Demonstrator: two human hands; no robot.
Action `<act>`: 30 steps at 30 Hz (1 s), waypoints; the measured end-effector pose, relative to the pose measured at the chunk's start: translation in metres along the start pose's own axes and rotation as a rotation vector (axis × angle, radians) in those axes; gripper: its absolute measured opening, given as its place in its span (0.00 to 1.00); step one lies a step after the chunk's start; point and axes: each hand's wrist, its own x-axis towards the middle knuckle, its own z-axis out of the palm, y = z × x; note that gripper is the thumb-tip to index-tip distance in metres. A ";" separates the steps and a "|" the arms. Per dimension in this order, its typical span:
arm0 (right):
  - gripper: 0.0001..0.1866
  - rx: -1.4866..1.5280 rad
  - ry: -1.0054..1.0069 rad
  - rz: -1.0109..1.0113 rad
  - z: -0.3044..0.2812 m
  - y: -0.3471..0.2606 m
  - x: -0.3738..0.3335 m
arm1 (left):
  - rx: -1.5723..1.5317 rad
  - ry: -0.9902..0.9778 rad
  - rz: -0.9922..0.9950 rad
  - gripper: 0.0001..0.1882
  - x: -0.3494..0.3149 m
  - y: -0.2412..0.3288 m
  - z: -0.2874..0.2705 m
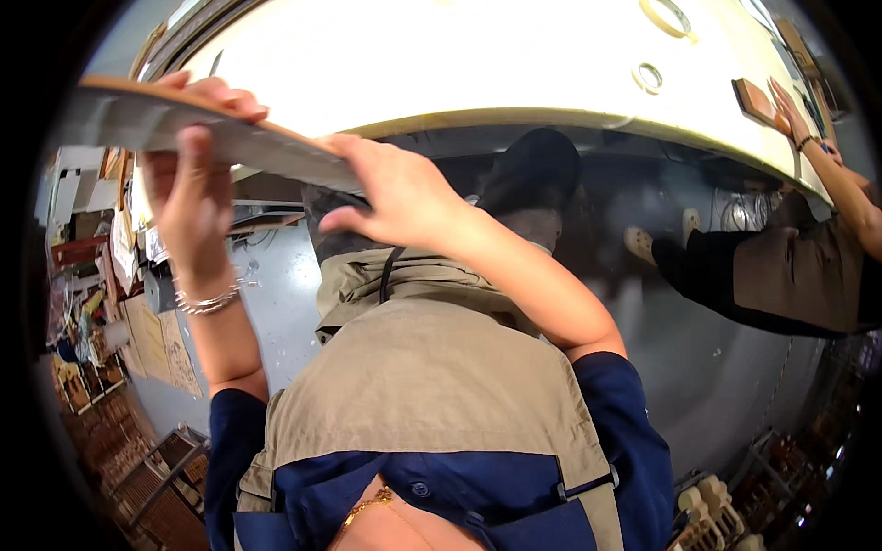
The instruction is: The person applies masking tape to the edges of guitar necks and fretboards. They unroll the tape, press it along the wood, and use a utility knife to cut the tape at the ends. The person handles several necks, including a dark fretboard and a light maple neck, ensuring the tape covers the edges precisely.
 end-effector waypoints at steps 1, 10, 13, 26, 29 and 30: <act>0.29 0.033 -0.040 0.186 0.005 0.008 -0.003 | -0.028 0.021 -0.017 0.20 -0.006 -0.016 0.004; 0.24 0.241 -0.064 0.482 0.052 0.104 -0.059 | -0.097 0.068 -0.348 0.19 -0.030 -0.094 0.029; 0.24 0.305 0.013 0.415 0.054 0.104 -0.068 | -0.076 0.049 -0.371 0.18 -0.032 -0.099 0.033; 0.26 0.205 -0.085 0.493 0.054 0.102 -0.082 | 0.005 0.170 -0.268 0.25 0.028 -0.070 0.034; 0.22 -0.259 -0.369 0.626 0.026 0.074 -0.067 | -0.001 0.136 -0.308 0.28 0.033 -0.076 0.035; 0.20 -0.428 -0.537 0.603 -0.002 0.048 -0.052 | -0.002 0.137 -0.318 0.27 0.033 -0.076 0.037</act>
